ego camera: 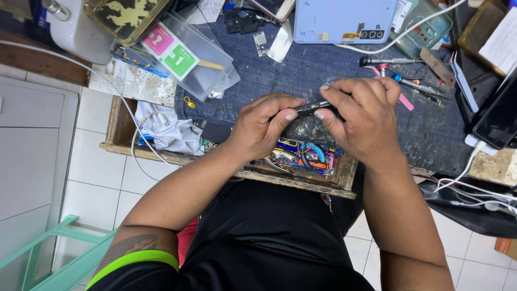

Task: The person disassembles a mobile phone, using a small screwdriver and a prying tool to remove internal components and cables.

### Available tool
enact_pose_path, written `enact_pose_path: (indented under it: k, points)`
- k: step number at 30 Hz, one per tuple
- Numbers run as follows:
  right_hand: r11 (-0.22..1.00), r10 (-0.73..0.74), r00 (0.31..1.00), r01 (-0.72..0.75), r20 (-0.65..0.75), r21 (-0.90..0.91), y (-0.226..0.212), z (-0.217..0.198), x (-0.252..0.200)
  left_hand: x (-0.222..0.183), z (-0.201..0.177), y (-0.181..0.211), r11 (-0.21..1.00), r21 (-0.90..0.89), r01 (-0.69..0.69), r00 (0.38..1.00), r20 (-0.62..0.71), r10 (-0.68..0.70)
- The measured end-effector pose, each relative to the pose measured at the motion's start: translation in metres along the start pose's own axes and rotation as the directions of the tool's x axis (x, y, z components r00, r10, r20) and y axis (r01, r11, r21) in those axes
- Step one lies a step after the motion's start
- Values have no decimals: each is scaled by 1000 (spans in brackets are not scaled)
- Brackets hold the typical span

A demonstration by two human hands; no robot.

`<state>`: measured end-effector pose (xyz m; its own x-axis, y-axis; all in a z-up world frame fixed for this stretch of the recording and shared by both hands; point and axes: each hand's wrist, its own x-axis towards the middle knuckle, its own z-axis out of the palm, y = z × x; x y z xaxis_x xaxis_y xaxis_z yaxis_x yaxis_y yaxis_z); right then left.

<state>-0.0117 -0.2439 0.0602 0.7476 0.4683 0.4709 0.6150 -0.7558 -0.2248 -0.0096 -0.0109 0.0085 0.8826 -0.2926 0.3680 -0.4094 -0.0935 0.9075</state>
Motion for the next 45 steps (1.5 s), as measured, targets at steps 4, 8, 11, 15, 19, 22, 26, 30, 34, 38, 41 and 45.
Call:
enact_pose_path:
  k: [4,8,11,15,19,22,26,30,34,38,41,45]
  points:
    - [1000,-17,999,17,36,9,6,-6,8,10,-5,7,967,210,-144,985,-64,160]
    - [1000,-11,999,10,32,22,8,-7,11,17,-19,19,886,361,-292,954,37,299]
    - [1000,0,1000,0,8,22,8,-4,9,16,-18,25,845,421,-330,941,78,328]
    - [1000,14,1000,-14,-15,12,8,0,7,10,-10,27,862,445,-243,967,44,250]
    - [1000,22,999,-21,-38,9,7,3,4,6,1,27,887,434,-158,981,-36,192]
    - [999,33,998,-33,-49,7,6,3,1,5,7,30,901,421,-104,987,-66,145]
    - [999,44,998,-43,-55,14,6,5,-1,6,8,38,934,358,4,998,-56,17]
    - [999,32,997,-30,-75,29,9,8,-2,9,-3,40,963,268,-19,999,32,11]
    - [999,23,997,-21,-75,31,14,13,-3,18,-27,22,981,86,171,960,208,-186]
    - [997,24,998,-20,-53,77,24,20,0,24,-36,-4,988,-12,157,952,269,-148]
    - [992,36,999,-31,-35,120,31,26,7,28,-40,-19,959,-123,255,931,300,-209]
    - [980,71,997,-72,9,184,35,27,15,32,-41,-32,923,-268,277,926,331,-182]
